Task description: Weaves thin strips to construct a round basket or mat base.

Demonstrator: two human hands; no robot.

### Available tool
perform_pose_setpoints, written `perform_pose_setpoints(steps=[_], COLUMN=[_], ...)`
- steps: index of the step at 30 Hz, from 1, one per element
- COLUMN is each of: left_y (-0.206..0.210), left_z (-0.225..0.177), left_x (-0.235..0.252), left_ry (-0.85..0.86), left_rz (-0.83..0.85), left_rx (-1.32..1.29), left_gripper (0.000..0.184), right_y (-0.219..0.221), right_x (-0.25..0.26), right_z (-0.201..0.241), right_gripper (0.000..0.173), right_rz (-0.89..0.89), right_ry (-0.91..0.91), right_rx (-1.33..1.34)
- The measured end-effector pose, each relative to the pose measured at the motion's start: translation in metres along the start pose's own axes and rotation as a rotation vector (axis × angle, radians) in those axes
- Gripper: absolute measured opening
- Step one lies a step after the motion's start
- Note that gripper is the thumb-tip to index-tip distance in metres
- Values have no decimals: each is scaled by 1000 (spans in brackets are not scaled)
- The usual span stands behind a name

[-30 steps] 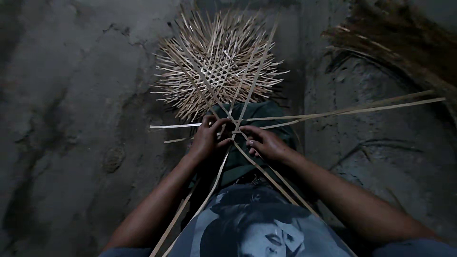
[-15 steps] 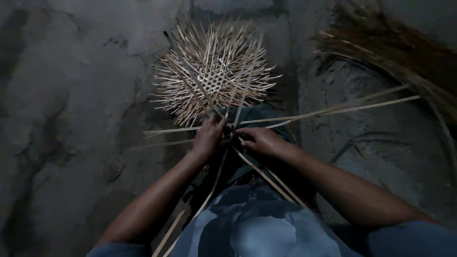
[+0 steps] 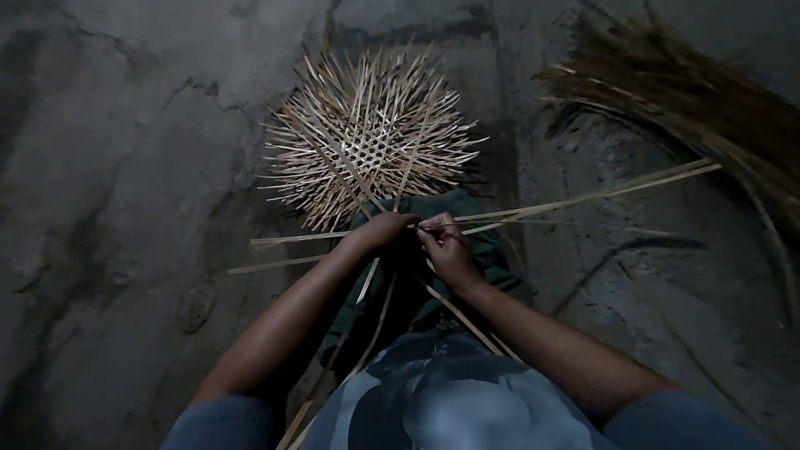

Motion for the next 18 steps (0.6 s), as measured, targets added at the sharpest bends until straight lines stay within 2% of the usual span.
perform_pose_setpoints(steps=[4, 8, 10, 16, 18], left_y=[-4, -7, -5, 4, 4], left_z=[-5, -7, -4, 3, 3], left_x=[11, 1, -6, -5, -3], left_ry=[-38, -107, -85, 17, 36], left_rz=[66, 8, -45, -60, -48], left_rx=[-3, -82, -119, -107, -97], left_gripper=[50, 56, 49, 48, 57], right_y=[-4, -2, 0, -3, -10], right_x=[-1, 3, 10, 25, 22], right_z=[-3, -10, -11, 6, 9], right_gripper=[19, 21, 27, 38, 36], right_rz=[-31, -18, 16, 260, 336], right_ry=[47, 106, 215, 569, 625], right_rx=[-7, 119, 239, 324, 433])
Point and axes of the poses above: each hand's wrist, its own x-axis towards the middle knuckle, its own y-axis out of the palm, z = x × y, the point moved 5 cm from there along x, towards the middle knuckle, and after that the axes turned 14 degrees about y, right-handed, at the moved point
